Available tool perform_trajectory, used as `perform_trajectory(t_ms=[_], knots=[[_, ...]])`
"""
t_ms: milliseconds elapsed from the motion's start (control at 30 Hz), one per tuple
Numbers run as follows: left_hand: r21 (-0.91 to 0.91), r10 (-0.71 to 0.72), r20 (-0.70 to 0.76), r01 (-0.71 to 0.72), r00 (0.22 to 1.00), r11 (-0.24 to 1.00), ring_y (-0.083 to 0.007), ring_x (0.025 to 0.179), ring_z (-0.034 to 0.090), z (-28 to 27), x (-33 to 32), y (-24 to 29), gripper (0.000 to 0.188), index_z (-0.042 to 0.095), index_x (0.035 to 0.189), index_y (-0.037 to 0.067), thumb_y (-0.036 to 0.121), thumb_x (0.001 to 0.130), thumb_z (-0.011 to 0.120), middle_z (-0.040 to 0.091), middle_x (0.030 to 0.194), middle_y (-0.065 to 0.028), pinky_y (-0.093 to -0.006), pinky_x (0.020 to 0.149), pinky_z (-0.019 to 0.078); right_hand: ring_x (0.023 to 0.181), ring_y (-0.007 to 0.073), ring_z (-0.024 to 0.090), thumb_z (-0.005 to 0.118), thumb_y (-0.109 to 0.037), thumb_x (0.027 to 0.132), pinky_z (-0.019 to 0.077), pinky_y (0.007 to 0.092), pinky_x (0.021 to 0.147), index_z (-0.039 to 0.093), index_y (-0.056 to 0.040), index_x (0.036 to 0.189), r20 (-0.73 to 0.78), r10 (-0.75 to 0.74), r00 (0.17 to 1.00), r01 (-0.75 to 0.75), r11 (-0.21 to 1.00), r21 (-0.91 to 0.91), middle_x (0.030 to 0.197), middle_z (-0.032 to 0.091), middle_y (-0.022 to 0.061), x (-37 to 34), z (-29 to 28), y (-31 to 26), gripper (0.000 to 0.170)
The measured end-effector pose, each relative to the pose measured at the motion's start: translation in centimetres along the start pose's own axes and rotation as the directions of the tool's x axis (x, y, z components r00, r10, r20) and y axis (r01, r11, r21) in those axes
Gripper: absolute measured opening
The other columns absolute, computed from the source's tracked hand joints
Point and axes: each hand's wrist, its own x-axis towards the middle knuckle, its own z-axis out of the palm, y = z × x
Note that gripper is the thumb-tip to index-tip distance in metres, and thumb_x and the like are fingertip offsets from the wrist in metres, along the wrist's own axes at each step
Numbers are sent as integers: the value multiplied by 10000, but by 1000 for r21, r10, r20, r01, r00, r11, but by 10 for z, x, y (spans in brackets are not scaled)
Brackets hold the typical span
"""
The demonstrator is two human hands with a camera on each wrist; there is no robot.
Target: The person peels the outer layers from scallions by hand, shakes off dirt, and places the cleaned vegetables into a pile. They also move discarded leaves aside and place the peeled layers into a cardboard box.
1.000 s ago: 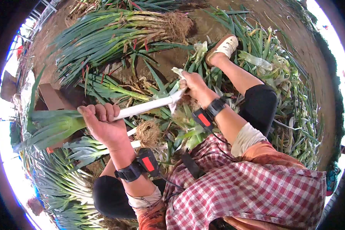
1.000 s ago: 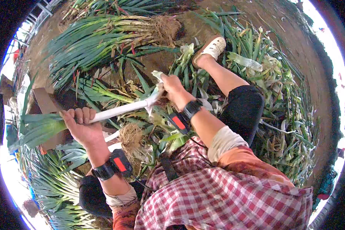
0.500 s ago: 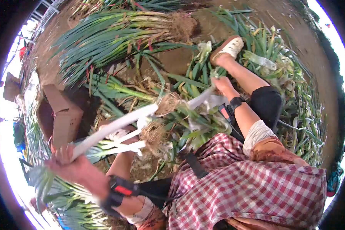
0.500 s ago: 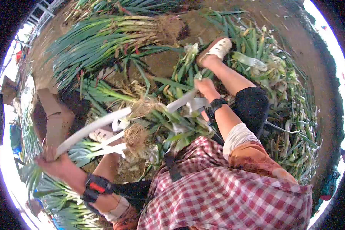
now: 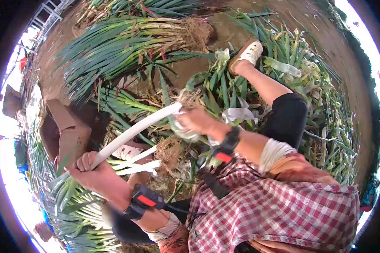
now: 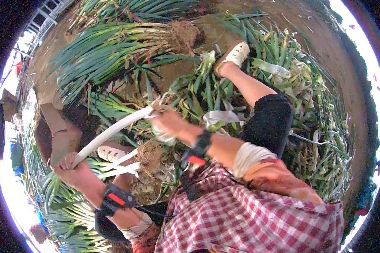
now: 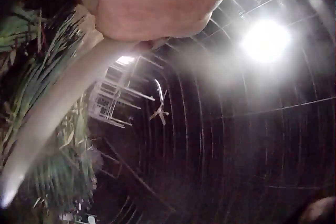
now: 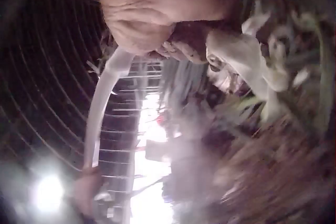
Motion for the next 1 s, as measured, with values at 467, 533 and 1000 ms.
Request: perform_trajectory(t_ms=[467, 533, 1000], knots=[[731, -162, -176, 239, 971, 639, -133, 646, 494, -197, 109, 59, 167, 484, 850, 67, 234, 847, 491, 514, 755, -33, -300, 572, 438, 875, 251, 588, 581, -353, 771, 449, 312, 782, 517, -4, 1081, 207, -44, 977, 136, 879, -457, 985, 588, 171, 39, -2, -16, 471], [695, -249, -142, 275, 958, 664, -184, 689, 516, -275, 116, 32, 220, 490, 930, 41, 243, 842, 492, 535, 821, -68, -342, 633, 452, 1001, 288, 522, 563, -440, 760, 406, 329, 857, 490, 36, 1105, 443, -60, 895, 289, 834, -470, 1080, 522, 226, 38, 60, -54, 593], [365, -391, -605, 678, 694, 638, -255, 720, 530, -298, 74, -19, 353, 503, 999, 3, 247, 754, 571, 547, 866, -115, -360, 651, 425, 786, 220, 580, 671, -447, 597, 445, 319, 680, 568, 2, 961, 792, 380, 477, 160, 849, -503, 873, 610, 134, 35, 210, 11, 588]])
